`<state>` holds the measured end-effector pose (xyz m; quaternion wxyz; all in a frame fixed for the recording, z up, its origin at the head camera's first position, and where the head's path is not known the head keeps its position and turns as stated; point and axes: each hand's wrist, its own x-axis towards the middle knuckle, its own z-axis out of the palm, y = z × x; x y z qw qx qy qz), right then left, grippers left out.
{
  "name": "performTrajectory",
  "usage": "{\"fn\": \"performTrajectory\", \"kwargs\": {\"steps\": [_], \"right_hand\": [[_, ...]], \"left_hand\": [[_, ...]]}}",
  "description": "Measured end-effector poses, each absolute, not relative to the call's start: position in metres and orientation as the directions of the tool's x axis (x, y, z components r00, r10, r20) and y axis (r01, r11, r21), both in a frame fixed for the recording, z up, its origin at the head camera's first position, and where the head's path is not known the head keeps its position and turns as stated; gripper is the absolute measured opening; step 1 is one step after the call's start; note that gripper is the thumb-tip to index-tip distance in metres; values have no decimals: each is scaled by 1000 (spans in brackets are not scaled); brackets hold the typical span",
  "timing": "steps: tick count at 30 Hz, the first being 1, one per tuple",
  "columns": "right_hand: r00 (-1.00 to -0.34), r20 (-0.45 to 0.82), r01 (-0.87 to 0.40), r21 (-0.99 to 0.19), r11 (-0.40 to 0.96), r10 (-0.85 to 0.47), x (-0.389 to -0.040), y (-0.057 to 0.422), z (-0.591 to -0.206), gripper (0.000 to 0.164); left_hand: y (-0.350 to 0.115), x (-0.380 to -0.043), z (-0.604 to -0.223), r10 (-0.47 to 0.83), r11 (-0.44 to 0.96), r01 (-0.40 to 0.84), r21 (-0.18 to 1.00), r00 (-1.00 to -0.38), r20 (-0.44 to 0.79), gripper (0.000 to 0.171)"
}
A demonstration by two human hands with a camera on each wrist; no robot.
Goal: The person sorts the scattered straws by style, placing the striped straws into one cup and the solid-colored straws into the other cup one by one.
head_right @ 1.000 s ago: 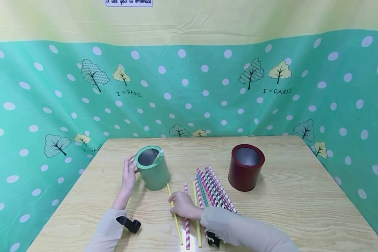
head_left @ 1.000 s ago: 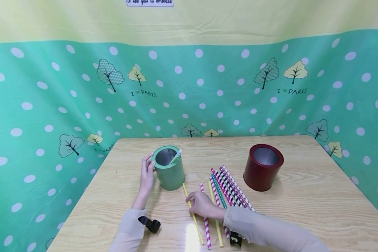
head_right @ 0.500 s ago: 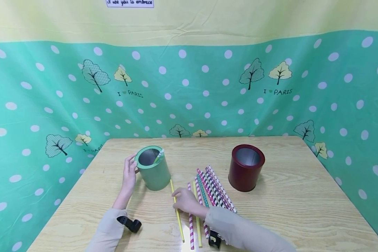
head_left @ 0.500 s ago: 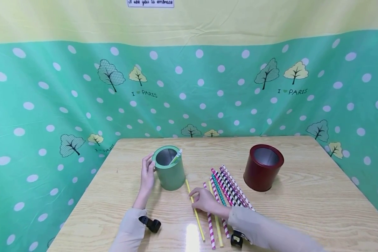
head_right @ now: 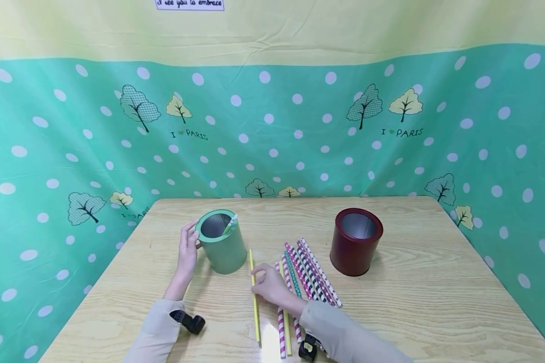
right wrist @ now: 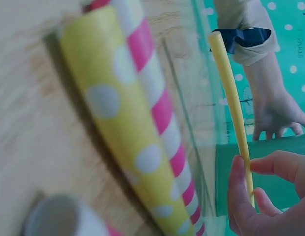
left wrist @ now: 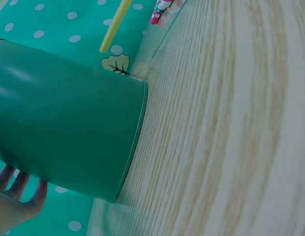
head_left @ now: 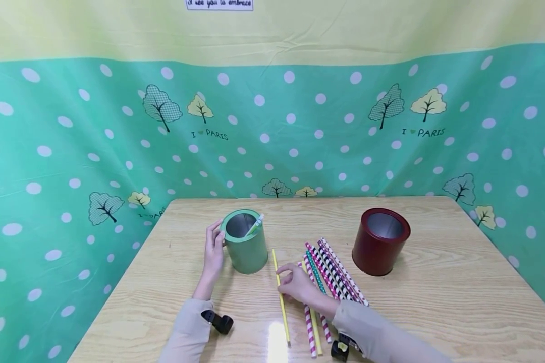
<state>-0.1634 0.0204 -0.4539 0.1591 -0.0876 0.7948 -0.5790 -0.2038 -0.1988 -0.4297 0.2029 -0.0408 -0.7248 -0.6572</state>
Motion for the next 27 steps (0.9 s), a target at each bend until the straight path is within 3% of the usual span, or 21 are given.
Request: {"fn": "performTrajectory", "kwargs": {"steps": [18, 27], "right_hand": [[-966, -61, 45, -997, 67, -251, -173, 21, -431, 48], [-966, -35, 30, -999, 22, -255, -174, 21, -416, 47]], "left_hand": [[-204, -214, -448, -231, 140, 362, 922, -893, 386, 42], [-205, -216, -449, -222, 102, 361, 927, -900, 375, 39]]}}
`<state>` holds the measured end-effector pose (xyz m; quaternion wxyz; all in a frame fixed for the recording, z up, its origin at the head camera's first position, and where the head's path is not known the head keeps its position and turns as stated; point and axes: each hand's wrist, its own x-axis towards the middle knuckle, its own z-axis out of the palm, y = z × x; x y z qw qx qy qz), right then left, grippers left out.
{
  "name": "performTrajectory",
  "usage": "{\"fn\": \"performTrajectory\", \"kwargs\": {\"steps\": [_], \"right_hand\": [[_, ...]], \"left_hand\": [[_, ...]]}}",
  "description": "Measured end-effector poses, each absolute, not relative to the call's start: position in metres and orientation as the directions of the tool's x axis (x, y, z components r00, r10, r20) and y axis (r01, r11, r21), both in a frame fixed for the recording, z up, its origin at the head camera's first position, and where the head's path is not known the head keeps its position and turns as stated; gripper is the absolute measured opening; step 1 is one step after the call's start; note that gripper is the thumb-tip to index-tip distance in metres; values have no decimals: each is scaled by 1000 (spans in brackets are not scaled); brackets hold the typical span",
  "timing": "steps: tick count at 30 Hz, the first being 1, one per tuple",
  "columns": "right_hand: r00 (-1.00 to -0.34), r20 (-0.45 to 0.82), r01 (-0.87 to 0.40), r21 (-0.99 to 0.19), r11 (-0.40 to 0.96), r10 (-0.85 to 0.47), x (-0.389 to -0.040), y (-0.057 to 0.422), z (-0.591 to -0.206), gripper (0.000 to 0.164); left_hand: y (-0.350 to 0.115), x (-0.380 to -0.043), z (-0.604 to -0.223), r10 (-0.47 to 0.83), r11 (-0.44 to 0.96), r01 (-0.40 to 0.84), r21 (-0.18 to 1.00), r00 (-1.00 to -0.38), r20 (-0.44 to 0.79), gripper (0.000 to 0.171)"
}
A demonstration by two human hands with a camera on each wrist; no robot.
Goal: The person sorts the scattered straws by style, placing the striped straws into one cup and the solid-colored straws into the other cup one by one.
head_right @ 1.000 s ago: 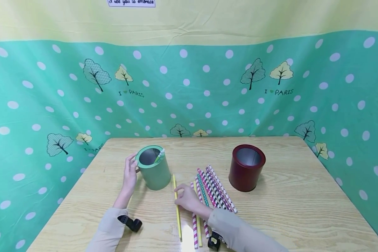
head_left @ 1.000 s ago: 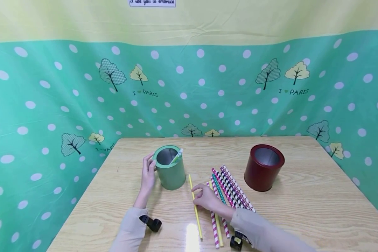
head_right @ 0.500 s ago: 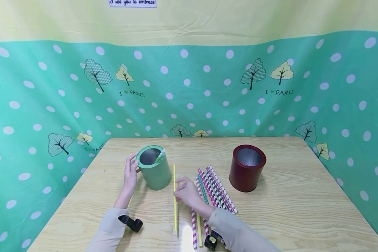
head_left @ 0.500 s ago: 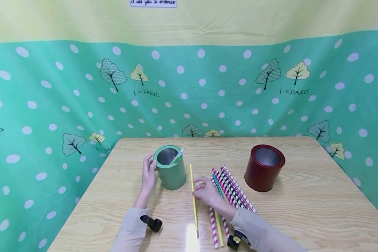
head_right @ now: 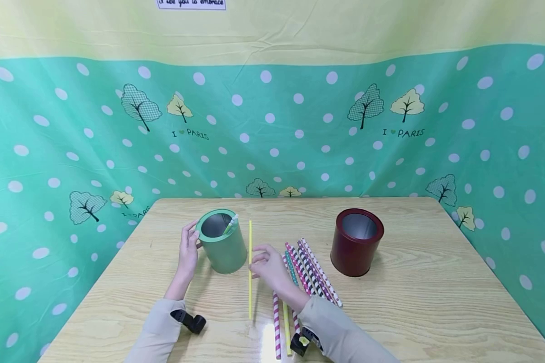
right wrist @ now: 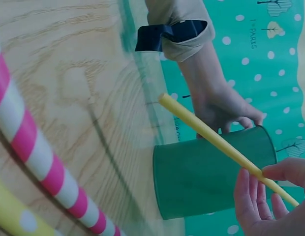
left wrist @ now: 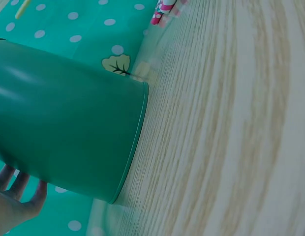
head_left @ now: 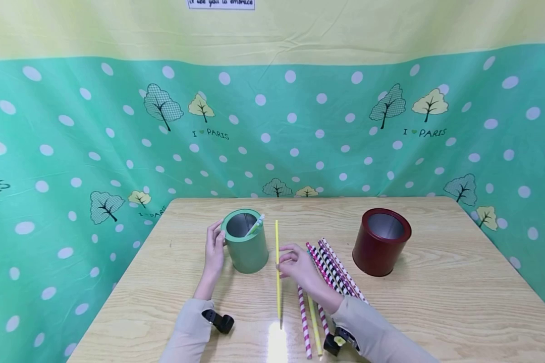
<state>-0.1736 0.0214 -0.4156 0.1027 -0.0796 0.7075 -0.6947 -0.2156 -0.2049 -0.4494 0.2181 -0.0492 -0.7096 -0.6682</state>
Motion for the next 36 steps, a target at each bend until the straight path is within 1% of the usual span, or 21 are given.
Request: {"fn": "performTrajectory", "kwargs": {"steps": [9, 19, 27, 36], "right_hand": [[-976, -6, 16, -999, -43, -216, -176, 17, -402, 40], [-982, 65, -58, -997, -44, -179, -178, 14, -387, 32], [-978, 143, -129, -986, -102, -152, -177, 12, -371, 28], [-969, 221, -201, -966, -163, -114, -177, 11, -353, 27]], "left_hand": [[-204, -215, -450, -229, 118, 366, 923, -894, 384, 41], [-204, -216, -450, -229, 113, 368, 923, -894, 384, 41], [-204, -217, -450, -227, 115, 379, 918, -890, 396, 42], [-204, -216, -448, -235, 101, 344, 933, -903, 359, 38]]}}
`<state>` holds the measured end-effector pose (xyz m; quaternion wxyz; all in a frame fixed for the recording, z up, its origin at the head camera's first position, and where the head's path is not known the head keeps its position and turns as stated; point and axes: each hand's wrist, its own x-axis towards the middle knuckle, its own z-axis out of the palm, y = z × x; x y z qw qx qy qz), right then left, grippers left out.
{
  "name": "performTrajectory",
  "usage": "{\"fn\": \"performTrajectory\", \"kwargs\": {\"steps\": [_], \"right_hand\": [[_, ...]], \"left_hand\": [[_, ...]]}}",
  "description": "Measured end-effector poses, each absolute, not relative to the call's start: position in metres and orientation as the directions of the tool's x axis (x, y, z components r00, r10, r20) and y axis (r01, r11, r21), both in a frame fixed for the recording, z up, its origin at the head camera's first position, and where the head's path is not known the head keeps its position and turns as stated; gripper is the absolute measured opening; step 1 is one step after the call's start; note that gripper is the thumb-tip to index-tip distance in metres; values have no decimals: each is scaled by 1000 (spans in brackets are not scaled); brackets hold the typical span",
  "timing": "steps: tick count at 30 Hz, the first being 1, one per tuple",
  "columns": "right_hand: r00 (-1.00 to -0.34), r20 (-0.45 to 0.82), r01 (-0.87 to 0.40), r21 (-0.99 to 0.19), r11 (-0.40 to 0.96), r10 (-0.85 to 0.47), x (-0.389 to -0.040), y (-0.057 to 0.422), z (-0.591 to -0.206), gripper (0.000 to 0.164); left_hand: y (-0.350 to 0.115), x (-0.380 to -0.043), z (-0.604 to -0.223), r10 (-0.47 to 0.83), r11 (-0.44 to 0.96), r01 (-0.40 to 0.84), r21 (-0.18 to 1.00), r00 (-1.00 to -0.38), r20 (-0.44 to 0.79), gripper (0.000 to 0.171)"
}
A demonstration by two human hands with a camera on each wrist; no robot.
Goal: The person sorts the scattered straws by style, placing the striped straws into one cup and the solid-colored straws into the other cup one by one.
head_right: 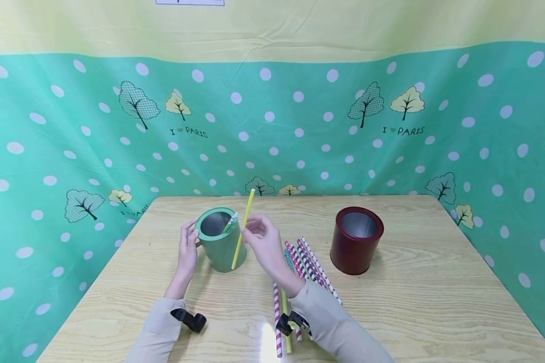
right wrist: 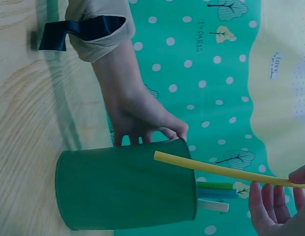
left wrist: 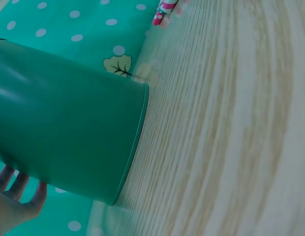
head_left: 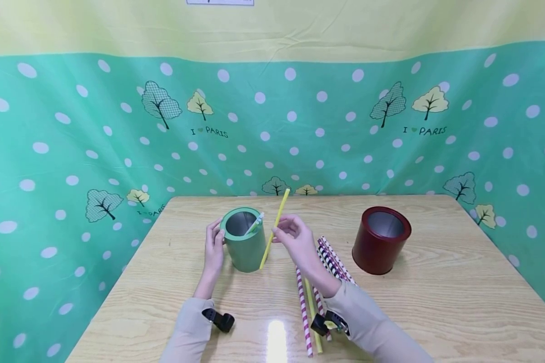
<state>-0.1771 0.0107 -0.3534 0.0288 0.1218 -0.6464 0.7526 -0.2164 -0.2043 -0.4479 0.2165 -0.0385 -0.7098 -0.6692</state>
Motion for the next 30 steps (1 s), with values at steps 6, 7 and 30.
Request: {"fn": "performTrajectory", "kwargs": {"steps": [6, 7, 30], "right_hand": [[-952, 295, -274, -940, -202, -81, -177, 8, -343, 22], [-948, 307, -285, -935, -209, -79, -177, 8, -341, 22], [-891, 452, -439, -883, -167, -49, -184, -6, -325, 21]], "left_hand": [[-204, -217, -448, -241, 102, 337, 936, -904, 352, 38], [-204, -217, -448, -244, 106, 338, 935, -903, 354, 38], [-194, -204, -428, -248, 126, 319, 939, -907, 341, 37]]}}
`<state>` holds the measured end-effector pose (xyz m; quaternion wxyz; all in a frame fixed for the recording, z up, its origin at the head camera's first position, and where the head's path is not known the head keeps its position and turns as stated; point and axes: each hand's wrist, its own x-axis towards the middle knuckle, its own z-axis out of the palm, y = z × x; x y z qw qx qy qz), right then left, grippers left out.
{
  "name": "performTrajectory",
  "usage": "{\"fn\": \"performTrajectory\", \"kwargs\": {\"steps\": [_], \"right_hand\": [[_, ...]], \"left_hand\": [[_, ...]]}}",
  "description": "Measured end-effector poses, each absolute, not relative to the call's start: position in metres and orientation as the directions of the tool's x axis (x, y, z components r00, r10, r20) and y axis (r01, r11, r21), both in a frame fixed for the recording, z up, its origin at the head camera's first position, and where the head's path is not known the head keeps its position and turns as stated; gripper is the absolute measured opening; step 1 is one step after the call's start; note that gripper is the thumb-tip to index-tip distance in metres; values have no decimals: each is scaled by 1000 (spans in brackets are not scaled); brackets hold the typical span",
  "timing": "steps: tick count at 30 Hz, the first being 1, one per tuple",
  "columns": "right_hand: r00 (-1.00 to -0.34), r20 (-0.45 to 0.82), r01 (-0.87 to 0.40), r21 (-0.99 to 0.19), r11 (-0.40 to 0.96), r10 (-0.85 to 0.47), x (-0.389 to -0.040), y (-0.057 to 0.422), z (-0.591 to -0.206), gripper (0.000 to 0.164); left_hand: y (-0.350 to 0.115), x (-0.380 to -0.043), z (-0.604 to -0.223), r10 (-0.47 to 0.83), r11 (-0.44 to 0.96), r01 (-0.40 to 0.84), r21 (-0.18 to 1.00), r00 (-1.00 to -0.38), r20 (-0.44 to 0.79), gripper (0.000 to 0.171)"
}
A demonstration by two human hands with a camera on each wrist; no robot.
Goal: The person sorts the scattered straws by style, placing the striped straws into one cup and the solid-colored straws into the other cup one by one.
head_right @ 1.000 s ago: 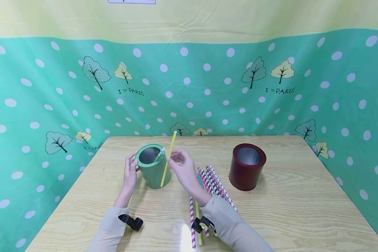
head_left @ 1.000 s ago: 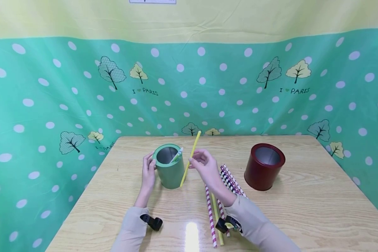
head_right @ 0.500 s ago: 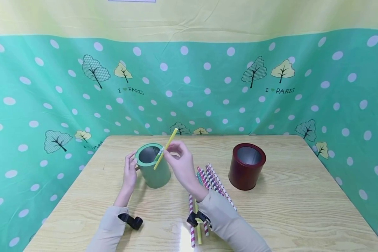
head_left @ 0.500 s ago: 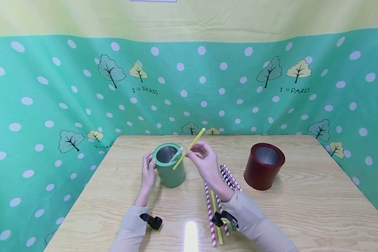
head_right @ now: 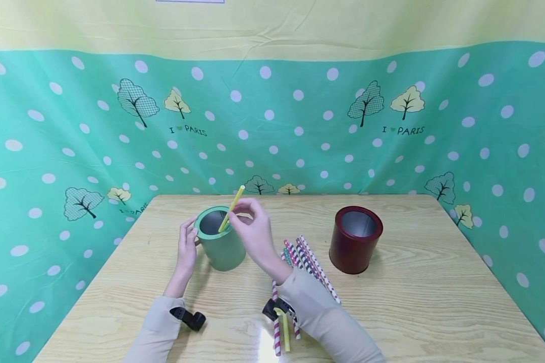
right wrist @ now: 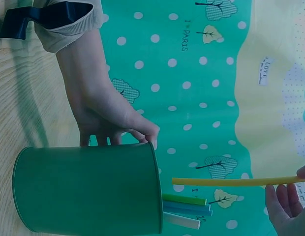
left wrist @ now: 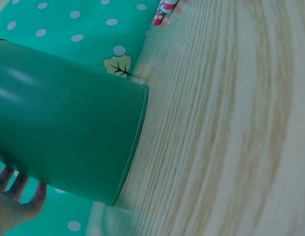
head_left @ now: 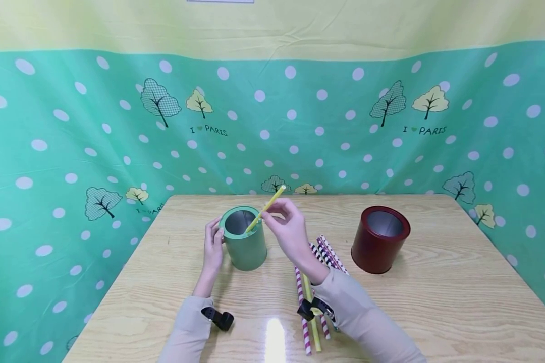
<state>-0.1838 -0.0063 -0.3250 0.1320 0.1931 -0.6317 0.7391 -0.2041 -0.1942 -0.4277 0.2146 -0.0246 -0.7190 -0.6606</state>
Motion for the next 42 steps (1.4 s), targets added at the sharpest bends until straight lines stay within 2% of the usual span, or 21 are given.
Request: {"fn": "performTrajectory", "kwargs": {"steps": [12, 19, 26, 33, 35, 42], "right_hand": [[-901, 429, -414, -896, -159, -72, -192, -17, -333, 21], [-896, 432, -422, -900, -106, -101, -192, -16, -335, 24], [-903, 402, -395, -916, -73, -154, -184, -3, -329, 23], [-909, 372, -379, -926, 0, -186, -188, 15, -343, 21], [-915, 359, -370, -929, 28, -181, -190, 21, -349, 20], [-922, 337, -357, -930, 84, -189, -189, 43, -356, 19]], "left_hand": [[-192, -204, -425, -242, 114, 319, 941, -910, 337, 37], [-191, -203, -425, -250, 132, 334, 933, -900, 357, 35], [-199, -214, -441, -235, 114, 356, 928, -897, 373, 36], [-199, -216, -445, -264, 130, 457, 880, -839, 475, 36], [-199, -214, -443, -280, 135, 448, 884, -838, 468, 35], [-197, -209, -435, -349, 183, 294, 938, -872, 342, 36]]}}
